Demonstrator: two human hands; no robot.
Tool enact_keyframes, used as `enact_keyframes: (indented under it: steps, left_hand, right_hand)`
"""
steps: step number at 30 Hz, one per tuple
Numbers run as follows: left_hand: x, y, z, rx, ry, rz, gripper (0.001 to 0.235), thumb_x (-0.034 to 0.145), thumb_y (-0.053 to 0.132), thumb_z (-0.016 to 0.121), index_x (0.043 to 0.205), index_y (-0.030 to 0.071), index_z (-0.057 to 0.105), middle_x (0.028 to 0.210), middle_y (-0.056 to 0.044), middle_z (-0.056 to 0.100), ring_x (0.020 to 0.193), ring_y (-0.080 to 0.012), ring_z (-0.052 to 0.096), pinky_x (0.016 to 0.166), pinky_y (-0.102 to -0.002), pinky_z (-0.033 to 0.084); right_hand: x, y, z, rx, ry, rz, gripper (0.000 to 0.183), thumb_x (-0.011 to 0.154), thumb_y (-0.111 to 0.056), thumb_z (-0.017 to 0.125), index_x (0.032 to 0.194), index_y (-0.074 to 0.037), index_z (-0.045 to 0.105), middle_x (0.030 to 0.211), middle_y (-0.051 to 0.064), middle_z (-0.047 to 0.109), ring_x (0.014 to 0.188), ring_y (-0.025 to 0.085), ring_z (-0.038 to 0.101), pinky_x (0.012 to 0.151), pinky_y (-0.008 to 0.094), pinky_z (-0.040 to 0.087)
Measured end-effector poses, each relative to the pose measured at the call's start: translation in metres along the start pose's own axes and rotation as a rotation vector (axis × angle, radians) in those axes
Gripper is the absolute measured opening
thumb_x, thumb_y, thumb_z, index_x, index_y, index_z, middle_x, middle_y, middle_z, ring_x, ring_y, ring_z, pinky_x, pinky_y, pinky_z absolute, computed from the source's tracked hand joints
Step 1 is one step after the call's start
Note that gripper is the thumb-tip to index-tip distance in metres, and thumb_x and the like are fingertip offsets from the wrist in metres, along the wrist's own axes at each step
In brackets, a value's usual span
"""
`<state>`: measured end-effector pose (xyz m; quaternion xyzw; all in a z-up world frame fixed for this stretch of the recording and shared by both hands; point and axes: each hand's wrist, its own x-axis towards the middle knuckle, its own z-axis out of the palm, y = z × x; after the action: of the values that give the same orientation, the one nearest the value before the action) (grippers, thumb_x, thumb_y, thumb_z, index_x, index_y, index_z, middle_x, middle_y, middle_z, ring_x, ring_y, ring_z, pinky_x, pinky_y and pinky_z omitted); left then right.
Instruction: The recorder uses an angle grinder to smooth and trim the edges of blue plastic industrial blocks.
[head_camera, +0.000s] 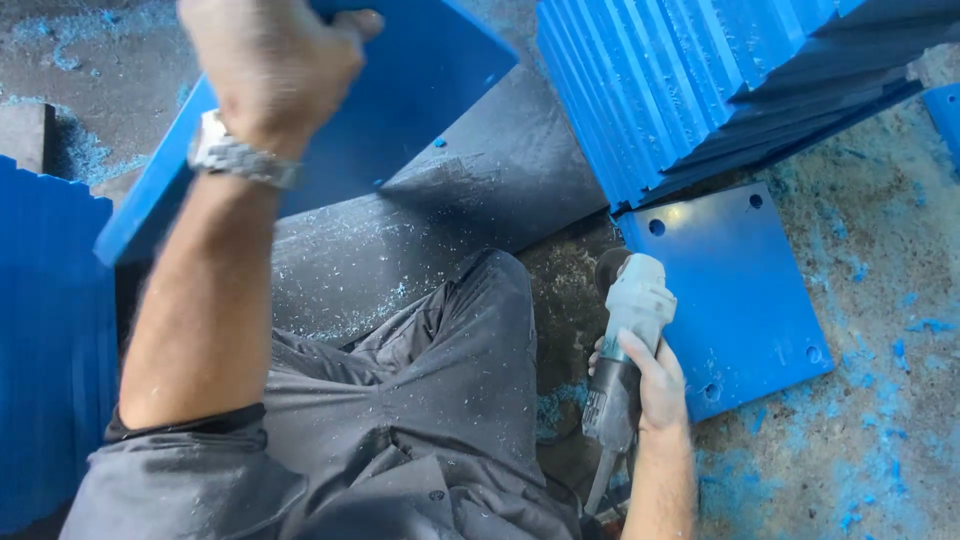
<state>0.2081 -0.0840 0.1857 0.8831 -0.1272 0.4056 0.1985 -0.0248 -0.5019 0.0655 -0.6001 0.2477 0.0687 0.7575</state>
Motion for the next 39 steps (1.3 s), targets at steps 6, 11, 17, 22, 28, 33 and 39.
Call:
enact_keyframes:
  steps: [6,11,17,22,28,33,39]
  left_hand:
    - [0.008,0.078,0.076,0.121,-0.169,0.118,0.036,0.074,0.006,0.079,0.105,0.008,0.062,0.099,-0.014,0.07,0.096,-0.0314,0.066,0.083,-0.045,0.049]
    - [-0.016,0.124,0.154,0.174,-0.251,0.235,0.028,0.081,0.012,0.068,0.107,0.008,0.059,0.093,-0.011,0.069,0.091,-0.0259,0.066,0.078,-0.045,0.049]
    - [-0.028,0.114,0.158,0.179,-0.275,0.347,0.024,0.098,0.017,0.061,0.118,0.005,0.06,0.097,-0.008,0.064,0.088,-0.021,0.063,0.076,-0.039,0.051]
    - [-0.048,0.077,0.121,0.209,-0.192,0.351,0.036,0.102,0.024,0.062,0.132,0.004,0.057,0.106,-0.007,0.064,0.09,-0.0199,0.065,0.076,-0.037,0.05]
    - [-0.085,0.003,0.023,0.262,-0.096,0.312,0.057,0.096,0.06,0.075,0.123,0.01,0.067,0.103,-0.005,0.07,0.086,-0.0183,0.064,0.077,-0.035,0.046]
    - [-0.113,-0.05,-0.03,0.427,-0.157,0.227,0.064,0.092,0.076,0.073,0.106,0.015,0.065,0.096,-0.002,0.065,0.085,-0.0178,0.06,0.075,-0.036,0.044]
    - [-0.141,-0.045,-0.04,0.362,-0.097,0.017,0.057,0.089,0.054,0.082,0.127,0.016,0.062,0.126,-0.011,0.055,0.116,-0.0257,0.058,0.079,-0.037,0.056]
  right_hand:
    - [0.006,0.017,-0.013,0.017,0.009,0.03,0.04,0.092,-0.018,0.065,0.127,0.001,0.057,0.091,0.016,0.069,0.073,0.026,0.07,0.064,0.039,0.058]
    - [0.006,0.029,-0.015,0.042,-0.093,0.014,0.041,0.094,-0.019,0.065,0.125,0.005,0.056,0.093,0.017,0.069,0.077,0.027,0.07,0.067,0.039,0.059]
    - [0.004,0.038,-0.02,0.047,-0.028,0.003,0.046,0.095,-0.02,0.063,0.133,0.004,0.053,0.097,0.018,0.068,0.08,0.027,0.069,0.069,0.039,0.057]
    - [0.007,0.046,-0.019,0.09,-0.026,0.039,0.05,0.094,-0.023,0.06,0.137,0.002,0.051,0.101,0.018,0.067,0.084,0.028,0.069,0.071,0.041,0.057]
    - [0.006,0.063,-0.026,0.326,-0.104,0.033,0.065,0.093,-0.028,0.058,0.142,0.012,0.045,0.115,0.024,0.064,0.099,0.031,0.067,0.08,0.043,0.058]
    - [0.004,0.069,-0.024,0.471,-0.207,-0.055,0.069,0.085,-0.022,0.061,0.145,0.009,0.044,0.126,0.025,0.06,0.105,0.031,0.065,0.081,0.044,0.059]
    - [0.021,0.085,-0.041,-0.229,-0.153,-0.186,0.076,0.082,-0.017,0.072,0.147,0.009,0.043,0.128,0.029,0.06,0.11,0.039,0.06,0.09,0.044,0.052]
